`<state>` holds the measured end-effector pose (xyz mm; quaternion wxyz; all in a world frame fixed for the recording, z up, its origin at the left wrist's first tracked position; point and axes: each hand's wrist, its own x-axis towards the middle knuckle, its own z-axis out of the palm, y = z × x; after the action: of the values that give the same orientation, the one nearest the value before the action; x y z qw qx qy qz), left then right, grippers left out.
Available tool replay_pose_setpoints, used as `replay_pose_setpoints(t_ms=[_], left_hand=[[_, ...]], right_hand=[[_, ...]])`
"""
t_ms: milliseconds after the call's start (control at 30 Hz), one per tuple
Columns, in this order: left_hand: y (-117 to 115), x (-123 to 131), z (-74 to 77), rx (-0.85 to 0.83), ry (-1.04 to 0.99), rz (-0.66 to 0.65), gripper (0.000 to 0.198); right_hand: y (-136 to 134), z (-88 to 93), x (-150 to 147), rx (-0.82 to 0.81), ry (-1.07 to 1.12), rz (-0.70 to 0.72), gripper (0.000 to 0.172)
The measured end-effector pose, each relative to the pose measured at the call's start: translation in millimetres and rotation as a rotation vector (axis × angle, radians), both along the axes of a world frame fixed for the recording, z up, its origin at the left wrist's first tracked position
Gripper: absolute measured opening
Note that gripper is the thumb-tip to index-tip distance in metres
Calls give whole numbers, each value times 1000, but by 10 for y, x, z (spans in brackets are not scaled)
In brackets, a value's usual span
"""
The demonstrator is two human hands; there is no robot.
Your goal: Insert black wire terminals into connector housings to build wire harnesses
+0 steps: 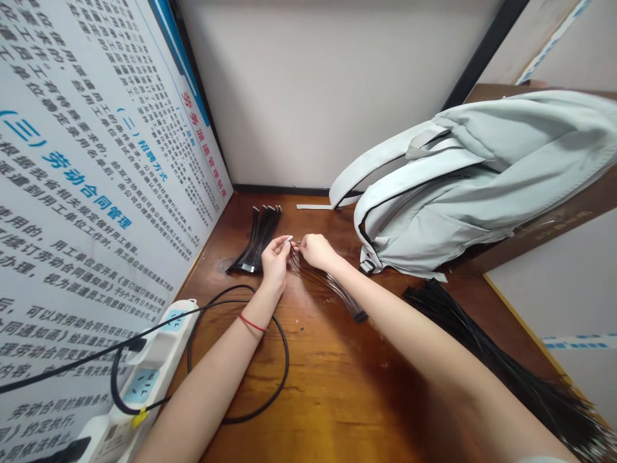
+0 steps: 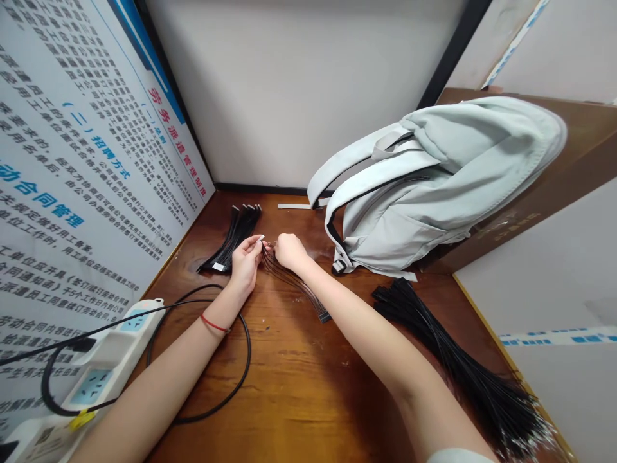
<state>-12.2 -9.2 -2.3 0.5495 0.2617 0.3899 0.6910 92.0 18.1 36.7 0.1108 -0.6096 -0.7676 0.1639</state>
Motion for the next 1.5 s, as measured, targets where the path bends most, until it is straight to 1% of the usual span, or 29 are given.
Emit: replay_pose_setpoints(t_ms=[67, 133, 267, 333, 467, 600, 667, 833, 1033, 1133, 1267, 1367, 1500], left_hand=[[2, 2, 4, -8, 9, 9, 25], [1, 7, 11, -14, 16, 22, 25], [-9, 21, 28, -24, 10, 25, 26], [-14, 26, 30, -22, 21, 22, 27], [-15, 29, 22, -21, 43, 23, 27], [-11, 24, 9, -20, 63, 16, 28], [-10, 20, 4, -19, 70, 10, 29], [-8, 14, -4, -16, 86, 3, 28], [-2, 15, -5, -28, 84, -7, 28], [-7, 20, 4, -22, 85, -8, 27], [-14, 26, 11, -24, 79, -8, 29], [-11, 29, -3, -31, 96, -1, 28], [-9, 32, -26, -21, 173, 55, 25]], right_hand=[[6, -6, 21, 29, 42, -45, 13], [19, -30, 57, 46, 165, -92, 13], [68, -109, 122, -35, 498, -171, 22], [98, -144, 135, -58, 580, -208, 21], [156, -174, 139, -56, 620, -254, 7], [201, -164, 145, -133, 589, -252, 10], [213, -151, 149, -130, 522, -241, 11], [183, -127, 157, -24, 326, -181, 12], [112, -151, 189, 117, 258, -84, 10], [116, -155, 201, 113, 319, -128, 9], [104, -136, 201, 65, 491, -217, 8], [33, -145, 183, 48, 656, -203, 9], [-109, -214, 141, 101, 804, -133, 15]])
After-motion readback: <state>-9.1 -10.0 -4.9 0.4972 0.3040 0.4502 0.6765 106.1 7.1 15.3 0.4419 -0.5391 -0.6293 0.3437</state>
